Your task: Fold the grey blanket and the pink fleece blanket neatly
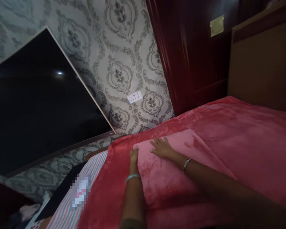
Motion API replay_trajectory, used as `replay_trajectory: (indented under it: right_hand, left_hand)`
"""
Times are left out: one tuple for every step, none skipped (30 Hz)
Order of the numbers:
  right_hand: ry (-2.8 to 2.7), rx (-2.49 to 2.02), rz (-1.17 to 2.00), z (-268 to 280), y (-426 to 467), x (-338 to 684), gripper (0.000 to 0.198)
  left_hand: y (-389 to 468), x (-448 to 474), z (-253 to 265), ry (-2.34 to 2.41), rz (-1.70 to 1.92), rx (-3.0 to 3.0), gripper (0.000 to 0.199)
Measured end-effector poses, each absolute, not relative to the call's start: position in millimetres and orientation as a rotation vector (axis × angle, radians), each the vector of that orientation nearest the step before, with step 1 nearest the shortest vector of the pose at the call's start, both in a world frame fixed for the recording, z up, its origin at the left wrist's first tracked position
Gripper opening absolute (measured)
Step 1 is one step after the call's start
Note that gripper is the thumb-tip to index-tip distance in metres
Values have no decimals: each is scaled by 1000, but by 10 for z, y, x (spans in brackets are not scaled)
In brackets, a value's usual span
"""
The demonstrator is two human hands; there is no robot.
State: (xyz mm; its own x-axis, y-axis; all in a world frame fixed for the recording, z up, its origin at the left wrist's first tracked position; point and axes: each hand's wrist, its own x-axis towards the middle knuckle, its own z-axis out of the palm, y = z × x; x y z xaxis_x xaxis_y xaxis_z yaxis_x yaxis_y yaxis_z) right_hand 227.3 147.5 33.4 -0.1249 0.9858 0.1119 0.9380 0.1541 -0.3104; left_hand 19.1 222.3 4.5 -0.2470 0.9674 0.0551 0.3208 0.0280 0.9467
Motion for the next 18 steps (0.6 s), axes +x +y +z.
replay_trajectory:
  right_hand:
    - [-2123,-1881,226,302,1491,2331,67]
    - [-2093,-1910,209,272,1502,2428,65]
    - [-2058,-1945,189,247,1507,2553,63]
    - [-2022,-1984,168,224,1506,2696,61]
    - [-1986,-2022,147,206,1499,2845,59]
    - [-1952,-2058,126,190,1486,2991,58]
    - [-1919,-2092,107,177,1468,3126,57]
    - [-1888,-2123,90,165,1446,3247,56]
    - [-1856,-2153,77,153,1423,3352,55]
    - [-1823,-2181,69,141,1401,3442,54]
    - [-1787,-2209,67,128,1383,3518,54]
    - [-1747,-2237,74,113,1368,3585,53]
    - [-1703,-2267,91,97,1358,3646,53]
    - [-1657,-2295,115,80,1351,3704,52]
    - [-1613,-2319,144,62,1346,3763,51]
    - [-1576,-2335,171,44,1341,3824,49]
    - [-1544,-2342,187,26,1333,3889,47]
    - [-1520,-2342,196,10,1320,3959,46]
  left_hand:
    - [2241,198,54,1669,1228,1329,29]
    - [2256,206,58,1694,1224,1330,29]
    - [2267,212,56,1711,1226,1331,28]
    - [2275,218,50,1723,1230,1332,27]
    - [2278,223,41,1730,1234,1331,27]
    - [2278,227,29,1733,1238,1329,27]
    - [2275,229,18,1732,1241,1325,26]
    - [2270,231,7,1727,1244,1321,25]
    - [2265,231,-2,1722,1246,1318,25]
    - [2260,231,-9,1716,1248,1316,24]
    - [2255,229,-14,1711,1249,1315,23]
    - [2252,228,-17,1707,1251,1316,21]
    - [2251,227,-18,1704,1252,1317,20]
    - [2250,226,-19,1702,1252,1316,19]
    - [2250,226,-18,1700,1252,1315,20]
    - [2251,227,-16,1699,1252,1312,20]
    - [2252,229,-14,1700,1252,1309,22]
    - [2253,231,-10,1702,1253,1305,23]
